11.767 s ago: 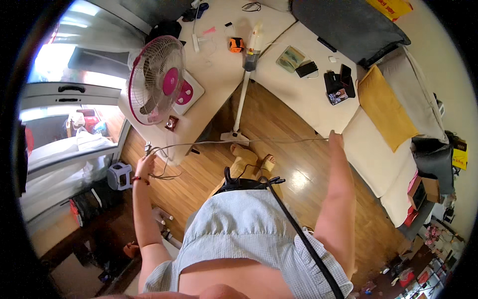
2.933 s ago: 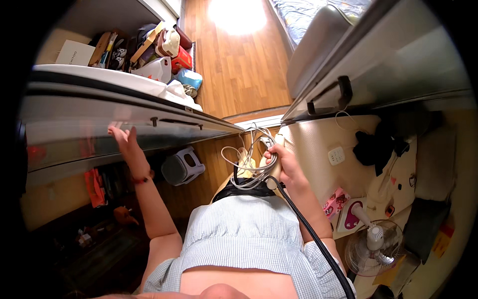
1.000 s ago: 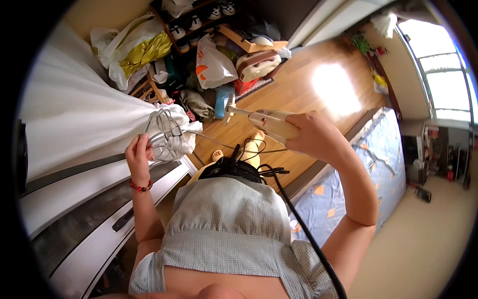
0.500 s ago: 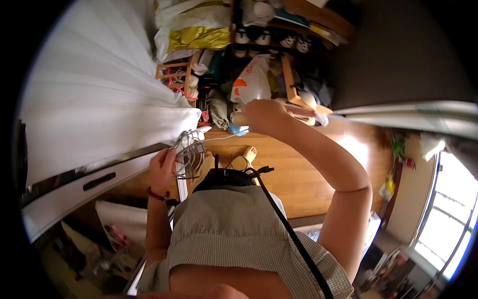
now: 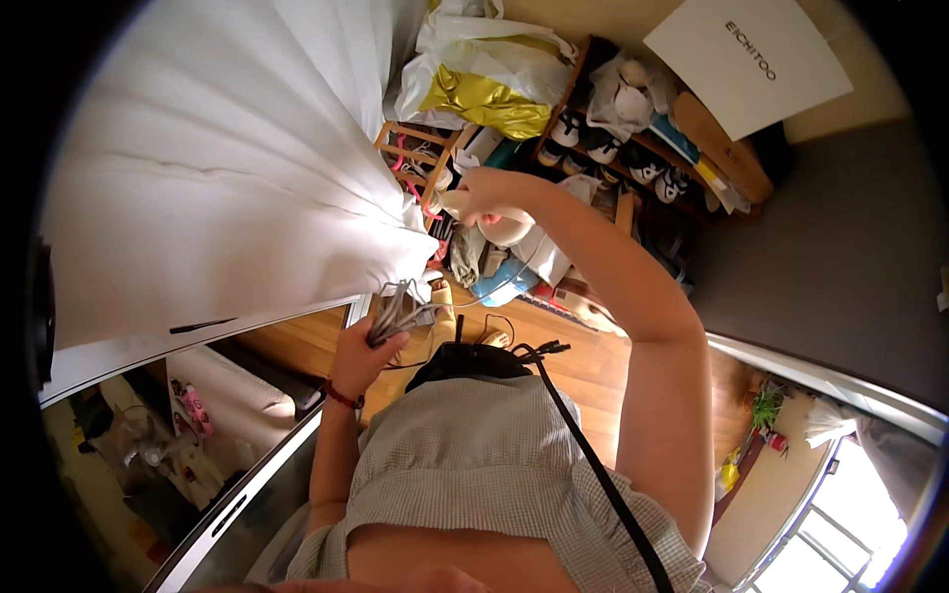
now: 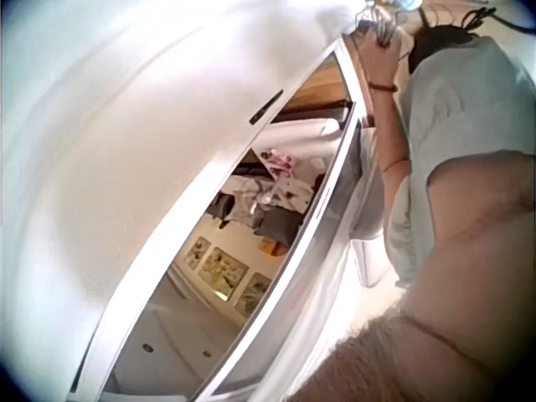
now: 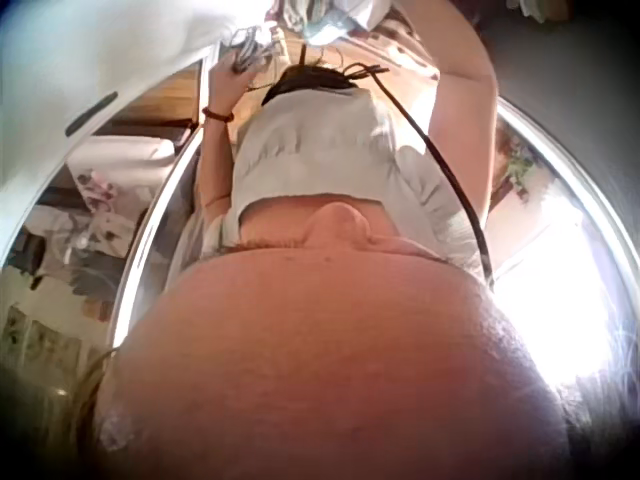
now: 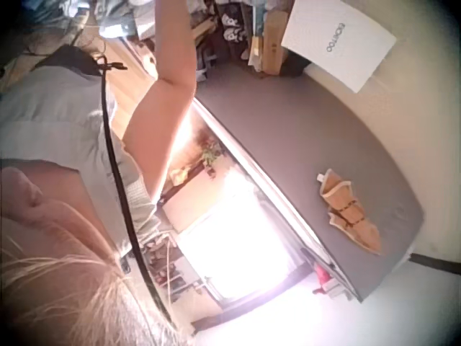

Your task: The person vacuums the wooden floor in a bedroom, moving the vacuum head under furniture and along a sliding door track, then winds the power cord around the vacuum handle.

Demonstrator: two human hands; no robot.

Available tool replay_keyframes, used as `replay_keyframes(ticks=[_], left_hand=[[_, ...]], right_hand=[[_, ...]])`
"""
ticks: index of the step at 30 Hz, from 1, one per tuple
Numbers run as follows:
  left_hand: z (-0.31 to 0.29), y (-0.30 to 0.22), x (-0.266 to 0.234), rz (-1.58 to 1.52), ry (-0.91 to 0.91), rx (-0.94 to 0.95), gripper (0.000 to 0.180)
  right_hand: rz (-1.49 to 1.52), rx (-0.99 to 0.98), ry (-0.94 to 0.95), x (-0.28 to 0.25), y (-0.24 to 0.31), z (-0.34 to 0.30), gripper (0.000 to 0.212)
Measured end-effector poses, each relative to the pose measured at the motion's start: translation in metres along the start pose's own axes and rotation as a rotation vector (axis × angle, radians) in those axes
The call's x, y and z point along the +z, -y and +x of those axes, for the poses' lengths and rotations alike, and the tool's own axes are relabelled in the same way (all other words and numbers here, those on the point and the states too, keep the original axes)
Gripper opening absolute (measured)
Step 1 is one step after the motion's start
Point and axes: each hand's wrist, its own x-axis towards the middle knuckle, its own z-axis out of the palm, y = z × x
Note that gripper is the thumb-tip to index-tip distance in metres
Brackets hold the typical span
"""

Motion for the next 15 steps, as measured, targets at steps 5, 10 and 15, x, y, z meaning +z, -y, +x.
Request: replay_keyframes(ticks=[5,10,15], left_hand=[[0.057,-0.029,-0.001,0.247,0.429,0.398,0.026],[0.133,-0.042,0.033,0.286,0.575,0.472,0.025],[0.193,-0.025,0.060,-0.004,0.224,0.495,0.026]], right_hand=[[0.428,-0.084,0.025,-0.029,0.014,0.020,0.042],[1.081,-0.038,0.301,-0.029,0.015,0.045,0.077],[1.111,-0.105,0.313,-0.007,0.001,0.056,0.086]])
